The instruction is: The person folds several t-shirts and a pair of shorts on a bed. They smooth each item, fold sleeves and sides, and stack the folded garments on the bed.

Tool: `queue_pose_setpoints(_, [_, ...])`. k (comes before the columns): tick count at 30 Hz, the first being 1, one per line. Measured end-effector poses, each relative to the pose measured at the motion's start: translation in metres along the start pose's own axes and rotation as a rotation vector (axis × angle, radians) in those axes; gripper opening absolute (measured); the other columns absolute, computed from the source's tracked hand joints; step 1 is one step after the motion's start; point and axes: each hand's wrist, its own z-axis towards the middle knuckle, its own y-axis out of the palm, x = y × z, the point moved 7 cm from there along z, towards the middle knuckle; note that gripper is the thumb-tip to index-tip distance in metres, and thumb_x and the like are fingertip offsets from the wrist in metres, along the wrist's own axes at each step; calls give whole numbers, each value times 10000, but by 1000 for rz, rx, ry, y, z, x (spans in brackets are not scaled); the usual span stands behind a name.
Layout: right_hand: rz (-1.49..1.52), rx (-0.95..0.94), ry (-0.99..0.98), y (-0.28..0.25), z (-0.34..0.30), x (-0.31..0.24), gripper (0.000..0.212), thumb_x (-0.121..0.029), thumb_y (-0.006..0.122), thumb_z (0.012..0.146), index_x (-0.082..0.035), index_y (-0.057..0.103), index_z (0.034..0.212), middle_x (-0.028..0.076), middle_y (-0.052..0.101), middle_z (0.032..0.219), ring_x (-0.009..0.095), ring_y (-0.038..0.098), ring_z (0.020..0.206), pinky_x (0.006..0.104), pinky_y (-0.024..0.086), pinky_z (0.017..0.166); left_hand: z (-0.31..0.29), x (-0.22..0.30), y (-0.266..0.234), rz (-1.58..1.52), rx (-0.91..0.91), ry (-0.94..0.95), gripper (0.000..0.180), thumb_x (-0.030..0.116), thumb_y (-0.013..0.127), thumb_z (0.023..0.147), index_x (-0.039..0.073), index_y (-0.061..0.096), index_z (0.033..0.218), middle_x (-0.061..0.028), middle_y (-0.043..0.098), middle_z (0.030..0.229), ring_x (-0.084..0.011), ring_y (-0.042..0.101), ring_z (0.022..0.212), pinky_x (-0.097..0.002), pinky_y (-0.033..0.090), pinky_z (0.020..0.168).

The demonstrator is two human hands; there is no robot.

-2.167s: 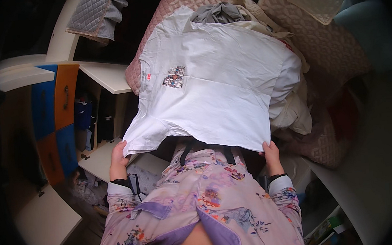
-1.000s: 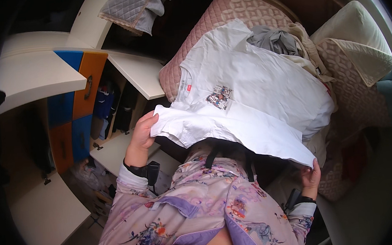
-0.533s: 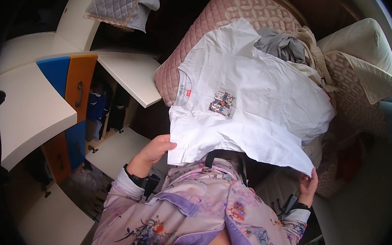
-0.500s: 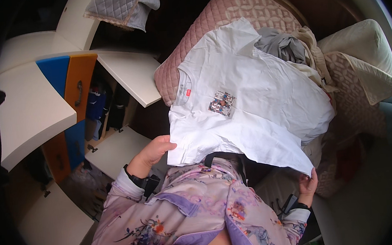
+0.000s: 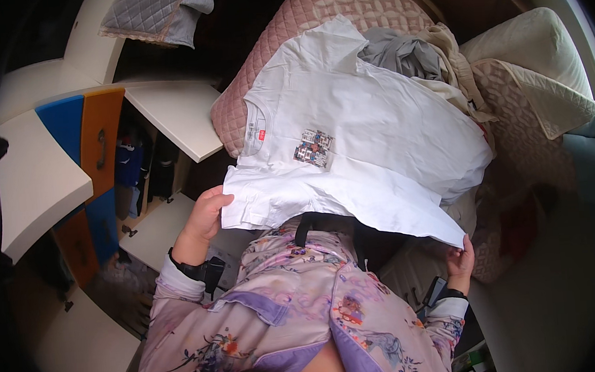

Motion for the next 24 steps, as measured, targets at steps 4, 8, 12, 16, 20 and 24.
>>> queue_pose_setpoints(4, [7, 8, 1, -5, -3, 3, 145, -229, 547, 870, -96, 547, 812, -46, 538, 610, 37, 411, 436, 173, 389, 469, 3, 23, 12, 32, -34, 33, 325, 29, 467, 782, -108, 513, 1073, -158, 605, 1005, -206, 609, 887, -295, 466, 821])
queue_pose_setpoints(8, [-7, -30, -8, -2, -7, 6, 156, -238, 531, 878, -90, 544, 832, -53, 496, 545, 42, 388, 410, 183, 381, 481, 7, 33, 21, 116, -84, 15, 317, 34, 461, 802, -94, 507, 1087, -140, 604, 1012, -191, 607, 886, -296, 467, 811])
queue_pose_setpoints(12, [-59, 43, -25, -8, -8, 11, 170, -255, 532, 876, -103, 545, 802, -55, 457, 508, 49, 372, 401, 211, 381, 500, 10, 24, 21, 157, -62, -26, 300, 19, 480, 796, -89, 523, 1072, -137, 616, 988, -194, 614, 870, -299, 474, 803])
queue_pose_setpoints(16, [-77, 88, -15, -9, -4, 12, 190, -268, 540, 873, -118, 542, 757, -64, 442, 493, 52, 383, 402, 212, 389, 506, 11, 18, 17, 179, -43, -29, 294, 22, 480, 801, -83, 527, 1072, -132, 613, 998, -190, 610, 881, -294, 468, 812])
queue_pose_setpoints(20, [-87, 40, -57, 11, 10, -1, 209, -274, 542, 872, -120, 534, 730, -60, 441, 488, 59, 387, 398, 211, 391, 498, 12, 29, 19, 173, -54, 24, 296, 25, 470, 809, -86, 520, 1079, -137, 606, 1018, -191, 603, 901, -292, 455, 833])
queue_pose_setpoints(24, [-89, 63, -166, 54, 27, -30, 196, -264, 550, 867, -146, 494, 721, -67, 414, 490, 48, 354, 398, 193, 342, 466, 14, 46, 27, 151, -50, 88, 315, 36, 452, 820, -90, 501, 1105, -139, 588, 1047, -184, 586, 926, -291, 447, 842])
